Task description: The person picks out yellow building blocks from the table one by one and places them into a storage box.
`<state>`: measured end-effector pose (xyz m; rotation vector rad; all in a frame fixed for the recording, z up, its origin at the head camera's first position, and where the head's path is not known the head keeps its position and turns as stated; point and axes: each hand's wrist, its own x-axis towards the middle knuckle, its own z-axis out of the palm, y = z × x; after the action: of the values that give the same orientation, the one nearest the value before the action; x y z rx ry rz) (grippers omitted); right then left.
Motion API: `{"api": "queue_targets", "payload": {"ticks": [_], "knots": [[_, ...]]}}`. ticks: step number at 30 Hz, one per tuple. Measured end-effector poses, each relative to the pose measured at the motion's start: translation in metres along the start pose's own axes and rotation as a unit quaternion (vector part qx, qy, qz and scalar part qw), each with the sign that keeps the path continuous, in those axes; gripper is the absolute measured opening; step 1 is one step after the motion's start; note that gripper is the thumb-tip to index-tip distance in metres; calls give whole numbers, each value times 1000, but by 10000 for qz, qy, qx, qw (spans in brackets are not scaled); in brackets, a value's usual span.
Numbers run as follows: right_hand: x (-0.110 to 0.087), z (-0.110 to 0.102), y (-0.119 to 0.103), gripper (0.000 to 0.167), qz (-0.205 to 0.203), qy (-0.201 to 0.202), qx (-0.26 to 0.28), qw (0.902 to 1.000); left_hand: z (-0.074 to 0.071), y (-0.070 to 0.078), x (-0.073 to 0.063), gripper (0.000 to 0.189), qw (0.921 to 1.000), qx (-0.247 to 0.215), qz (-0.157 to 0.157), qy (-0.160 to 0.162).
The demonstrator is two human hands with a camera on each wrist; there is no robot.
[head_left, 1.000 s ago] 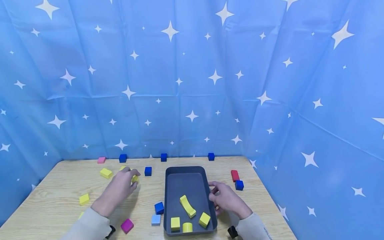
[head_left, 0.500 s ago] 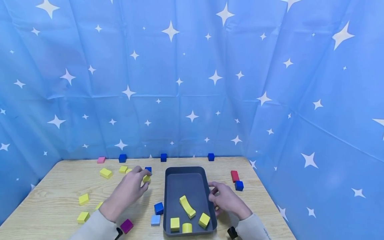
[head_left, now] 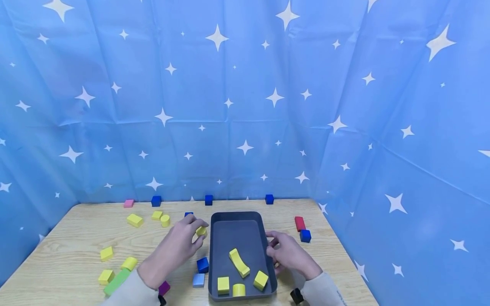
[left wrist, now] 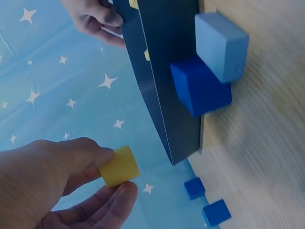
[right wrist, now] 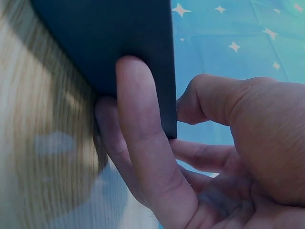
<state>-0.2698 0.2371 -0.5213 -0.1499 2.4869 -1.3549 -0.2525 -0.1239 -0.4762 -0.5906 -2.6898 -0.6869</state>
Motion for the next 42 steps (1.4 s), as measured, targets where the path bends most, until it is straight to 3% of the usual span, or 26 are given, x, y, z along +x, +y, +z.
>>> {"api": "queue_targets", "payload": {"ticks": [22, 29, 42], "knots": [[0, -3, -4, 62, -64, 80, -67, 9999, 27, 20, -5, 24, 9931, -342, 958, -576], [0, -2, -4, 61, -50, 40, -48, 10000, 33, 21, -8, 24, 9893, -307, 1096, -915], [0, 0, -2, 61, 8, -4, -43, 10000, 40, 20, -7, 25, 9891, -39, 1130, -947]]}}
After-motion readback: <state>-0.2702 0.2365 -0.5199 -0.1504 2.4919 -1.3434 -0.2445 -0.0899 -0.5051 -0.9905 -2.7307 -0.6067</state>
